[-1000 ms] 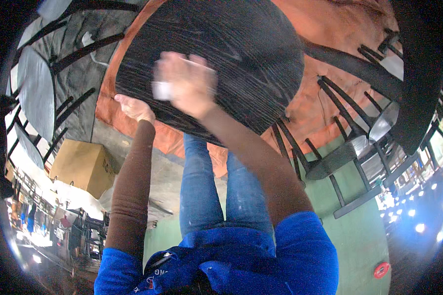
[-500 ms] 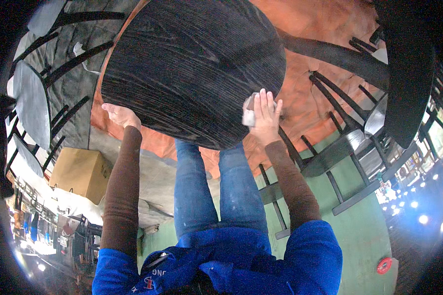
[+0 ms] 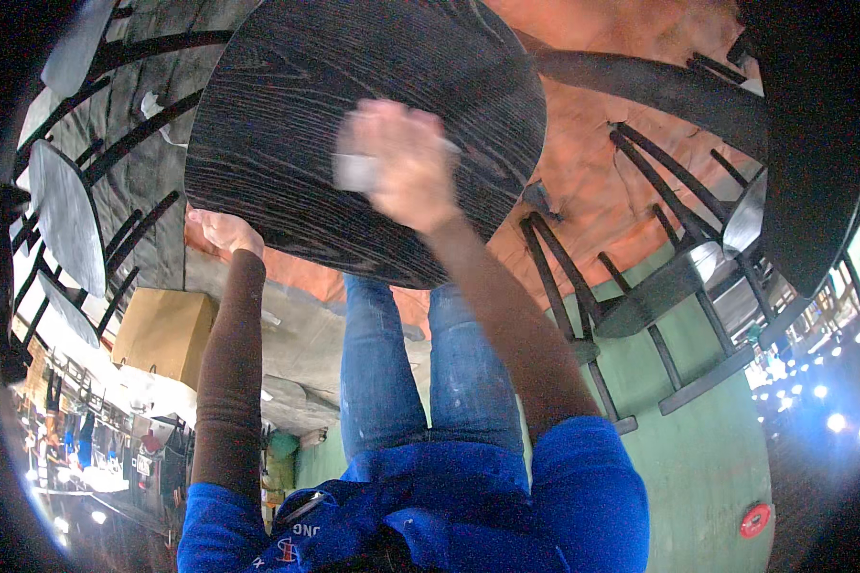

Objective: The person wipes the seat and legs of several black chairs using a white cloth. They move from one chair to the next, wiping each surface thoroughly before setting the chair down and picking up another.

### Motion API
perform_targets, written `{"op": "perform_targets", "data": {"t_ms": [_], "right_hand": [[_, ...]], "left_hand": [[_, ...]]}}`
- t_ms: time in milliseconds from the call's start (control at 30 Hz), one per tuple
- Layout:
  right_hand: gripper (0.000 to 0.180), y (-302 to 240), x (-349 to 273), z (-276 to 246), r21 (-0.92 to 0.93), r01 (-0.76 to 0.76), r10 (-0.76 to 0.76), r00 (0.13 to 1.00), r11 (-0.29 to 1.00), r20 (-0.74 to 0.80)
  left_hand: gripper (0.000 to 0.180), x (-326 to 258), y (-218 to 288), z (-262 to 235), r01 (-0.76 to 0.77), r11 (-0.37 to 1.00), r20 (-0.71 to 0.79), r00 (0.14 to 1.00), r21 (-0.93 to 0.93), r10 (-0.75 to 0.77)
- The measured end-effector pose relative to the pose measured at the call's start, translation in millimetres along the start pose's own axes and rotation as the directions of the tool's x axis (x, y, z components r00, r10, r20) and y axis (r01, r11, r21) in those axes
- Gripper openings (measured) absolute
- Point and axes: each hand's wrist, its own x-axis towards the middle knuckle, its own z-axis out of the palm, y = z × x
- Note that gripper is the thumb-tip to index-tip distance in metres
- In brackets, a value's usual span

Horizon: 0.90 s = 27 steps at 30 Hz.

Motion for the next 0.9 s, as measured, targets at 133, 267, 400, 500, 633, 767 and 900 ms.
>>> {"op": "perform_targets", "data": {"t_ms": [133,267,400,500,633,767,900], "right_hand": [[0.079,63.3,-93.4,-40.9,-0.19,-0.059,0.046,0.996,0.98,-0.075],[0.08,19.4,-33.4,-6.6,-0.168,-0.169,0.184,0.98,0.971,0.075],[0.085,-71.2,85.4,51.1,-0.039,0.037,-0.041,0.994,0.999,-0.101],[0.086,-86.6,113.6,60.0,0.008,0.069,-0.065,0.97,0.998,-0.235],[0.074,-18.4,4.4,11.6,0.045,-0.022,0.02,0.999,0.999,0.045],[0.071,34.0,-111.5,-30.4,-0.182,0.008,-0.009,1.0,0.983,-0.004],[0.082,0.7,-61.4,-5.6,-0.166,-0.125,0.166,0.95,0.978,0.264]], "left_hand": [[0.089,-0.2,-2.0,0.2,0.05,0.999,0.042,0.998,-0.007,-0.05],[0.091,1.5,-5.1,0.7,0.02,1.0,-0.005,1.0,0.009,-0.02],[0.075,1.8,-0.7,1.2,0.021,0.998,-0.012,1.0,0.062,-0.02],[0.072,-2.4,4.6,1.5,-0.005,0.987,-0.051,0.999,0.16,0.014],[0.084,-6.4,5.8,2.8,-0.107,0.994,-0.041,0.993,0.027,0.108],[0.085,-3.4,0.2,-0.3,-0.056,0.989,-0.049,0.997,0.136,0.063],[0.088,0.6,-6.9,-0.7,-0.072,0.997,-0.023,0.997,-0.008,0.072]]}}
